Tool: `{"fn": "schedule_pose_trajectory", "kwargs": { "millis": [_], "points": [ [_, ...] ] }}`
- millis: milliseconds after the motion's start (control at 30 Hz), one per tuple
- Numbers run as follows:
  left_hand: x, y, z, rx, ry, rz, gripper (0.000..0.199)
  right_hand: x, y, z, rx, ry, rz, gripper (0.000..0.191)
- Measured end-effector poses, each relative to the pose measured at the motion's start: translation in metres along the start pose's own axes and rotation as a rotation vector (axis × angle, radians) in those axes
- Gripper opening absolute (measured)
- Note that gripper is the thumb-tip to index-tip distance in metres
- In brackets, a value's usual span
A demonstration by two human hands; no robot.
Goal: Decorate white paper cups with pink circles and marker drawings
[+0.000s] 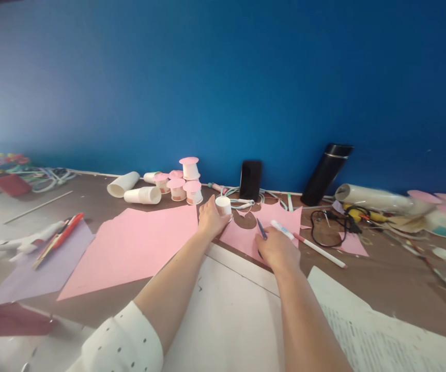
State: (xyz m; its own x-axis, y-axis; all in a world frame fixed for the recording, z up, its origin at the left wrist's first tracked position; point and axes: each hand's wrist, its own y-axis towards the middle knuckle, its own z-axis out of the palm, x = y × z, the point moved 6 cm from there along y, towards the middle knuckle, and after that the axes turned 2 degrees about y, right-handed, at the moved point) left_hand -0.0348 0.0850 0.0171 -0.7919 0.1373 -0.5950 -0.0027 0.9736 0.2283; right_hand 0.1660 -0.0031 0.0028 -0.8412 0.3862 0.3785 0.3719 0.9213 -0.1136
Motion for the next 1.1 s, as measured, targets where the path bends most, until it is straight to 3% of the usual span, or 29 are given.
{"fn": "schedule_pose_trajectory", "kwargs": {
  "millis": [167, 567, 800, 967, 1100],
  "points": [
    [0.001, -0.001, 0.001, 0.018, 0.001, -0.018, 0.081, -0.014, 0.005, -0.003, -0.018, 0.028, 0.065, 0.057],
    [0.002, -0.001, 0.004, 0.034, -0.02, -0.057, 0.058, -0.008, 0.002, -0.012, -0.12, -0.001, 0.026, 0.052],
    [-0.008, -0.008, -0.017, -0.147, -0.167, 0.052, 0.056, -0.012, 0.005, -0.012, -0.129, 0.048, 0.04, 0.052],
    [-0.021, -0.018, -0.017, 0.016, -0.303, 0.237, 0.056, -0.011, 0.005, -0.013, -0.123, 0.062, 0.03, 0.052],
    [-0.023, -0.025, -0.012, 0.171, -0.31, 0.277, 0.055, -0.015, 0.006, -0.012, -0.133, 0.093, 0.045, 0.053]
  ]
}}
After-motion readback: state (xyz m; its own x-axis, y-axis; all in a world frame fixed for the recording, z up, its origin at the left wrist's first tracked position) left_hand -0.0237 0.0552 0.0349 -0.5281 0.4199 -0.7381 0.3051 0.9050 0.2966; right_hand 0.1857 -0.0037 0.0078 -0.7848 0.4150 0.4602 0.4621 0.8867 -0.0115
